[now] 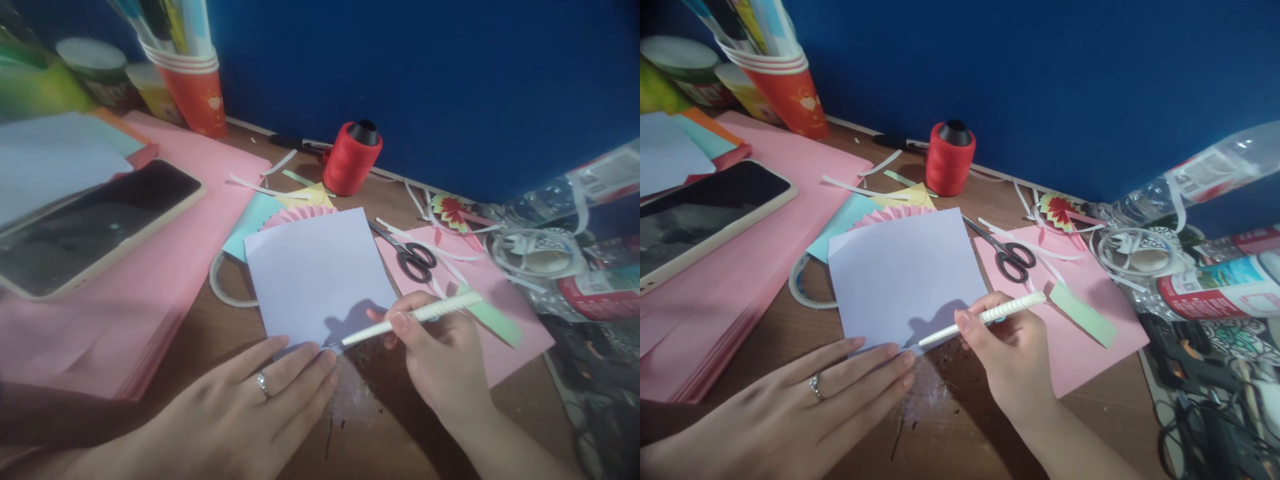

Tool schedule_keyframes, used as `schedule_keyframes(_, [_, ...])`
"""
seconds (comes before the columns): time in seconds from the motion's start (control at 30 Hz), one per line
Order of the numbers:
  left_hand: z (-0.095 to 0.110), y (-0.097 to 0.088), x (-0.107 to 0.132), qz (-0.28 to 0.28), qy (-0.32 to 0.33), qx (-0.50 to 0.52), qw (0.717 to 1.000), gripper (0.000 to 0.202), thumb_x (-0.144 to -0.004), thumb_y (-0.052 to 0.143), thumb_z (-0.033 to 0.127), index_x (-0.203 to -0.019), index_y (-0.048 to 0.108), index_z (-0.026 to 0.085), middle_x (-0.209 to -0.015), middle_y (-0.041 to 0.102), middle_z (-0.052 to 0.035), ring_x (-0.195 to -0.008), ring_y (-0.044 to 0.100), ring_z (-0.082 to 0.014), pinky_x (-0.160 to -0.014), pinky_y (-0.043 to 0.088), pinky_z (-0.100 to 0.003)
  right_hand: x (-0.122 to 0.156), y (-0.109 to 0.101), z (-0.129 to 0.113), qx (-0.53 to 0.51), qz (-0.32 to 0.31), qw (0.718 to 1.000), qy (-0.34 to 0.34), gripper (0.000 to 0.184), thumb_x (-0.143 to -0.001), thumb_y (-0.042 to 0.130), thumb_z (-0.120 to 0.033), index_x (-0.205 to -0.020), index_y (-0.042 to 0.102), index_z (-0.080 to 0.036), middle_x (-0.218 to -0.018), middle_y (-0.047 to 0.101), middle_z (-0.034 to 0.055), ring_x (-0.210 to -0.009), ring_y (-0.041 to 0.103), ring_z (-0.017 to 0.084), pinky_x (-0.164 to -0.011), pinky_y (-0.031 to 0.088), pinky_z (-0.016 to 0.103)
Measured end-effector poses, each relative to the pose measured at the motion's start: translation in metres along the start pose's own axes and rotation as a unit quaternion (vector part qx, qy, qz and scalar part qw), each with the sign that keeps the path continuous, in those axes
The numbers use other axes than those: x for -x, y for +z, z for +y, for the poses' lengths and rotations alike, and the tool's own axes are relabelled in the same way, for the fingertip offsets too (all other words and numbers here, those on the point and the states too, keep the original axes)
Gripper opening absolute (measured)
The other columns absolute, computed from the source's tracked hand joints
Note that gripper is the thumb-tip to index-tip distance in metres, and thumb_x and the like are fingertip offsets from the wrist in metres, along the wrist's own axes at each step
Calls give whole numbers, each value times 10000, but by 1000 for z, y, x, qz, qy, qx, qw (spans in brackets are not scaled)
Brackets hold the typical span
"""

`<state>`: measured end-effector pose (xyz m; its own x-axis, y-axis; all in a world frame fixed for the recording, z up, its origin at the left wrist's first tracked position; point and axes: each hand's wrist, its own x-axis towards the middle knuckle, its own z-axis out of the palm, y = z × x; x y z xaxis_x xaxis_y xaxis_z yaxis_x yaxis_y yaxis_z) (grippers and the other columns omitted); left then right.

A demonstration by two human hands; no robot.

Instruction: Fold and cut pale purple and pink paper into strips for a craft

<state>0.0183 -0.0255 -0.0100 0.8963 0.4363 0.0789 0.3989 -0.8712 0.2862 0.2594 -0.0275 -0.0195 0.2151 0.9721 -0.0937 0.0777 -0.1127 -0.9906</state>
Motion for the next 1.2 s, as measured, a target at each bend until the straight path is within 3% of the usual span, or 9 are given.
schedule_keyframes(0.2, [5,-4,-2,16,-6,-48,999,658,-756,449,59,-1386,356,223,-1424,403,49,-1308,370,-128,-1135,196,-306,2,0,-3,17,-5,1000,-4,142,-771,694,-292,-674,634,-207,-522,565,-27,-471,511,106,-398,397,229])
schedule_keyframes(0.4, [1,-5,-3,43,34,-97,994,616,-737,448,118,-1348,422,193,-1415,431,40,-1279,392,-137,-1146,97,-304,2,0,-3,26,-10,1000,-10,151,-783,690,-295,-679,632,-203,-508,550,-35,-473,502,91,-379,367,199])
schedule_keyframes(0.57, [4,-5,-4,38,1,-86,996,585,-742,461,141,-1325,448,194,-1409,446,46,-1284,367,-150,-1146,28,-323,1,-1,0,18,-5,1000,-13,161,-784,694,-298,-677,622,-202,-500,544,-44,-461,499,81,-373,363,189])
schedule_keyframes(0.8, [5,-7,-5,30,4,-83,996,612,-718,471,129,-1326,444,194,-1402,453,54,-1284,353,-143,-1140,-14,-320,-1,-2,0,9,-1,1000,-20,142,-784,697,-277,-689,625,-200,-511,567,-50,-458,519,77,-390,385,194])
schedule_keyframes(1.03, [5,-4,-3,23,7,-69,997,643,-692,508,232,-1330,443,180,-1413,441,32,-1303,322,-168,-1141,-29,-339,-1,-4,4,4,2,1000,-28,143,-791,690,-267,-684,623,-200,-512,548,-56,-464,505,72,-412,382,202])
schedule_keyframes(1.2, [-4,-6,-5,33,58,-102,993,628,-724,492,254,-1344,435,176,-1402,462,22,-1281,348,-172,-1136,-29,-317,-1,-4,4,-3,6,1000,-23,152,-787,695,-272,-678,618,-198,-519,537,-56,-466,481,67,-409,368,201])
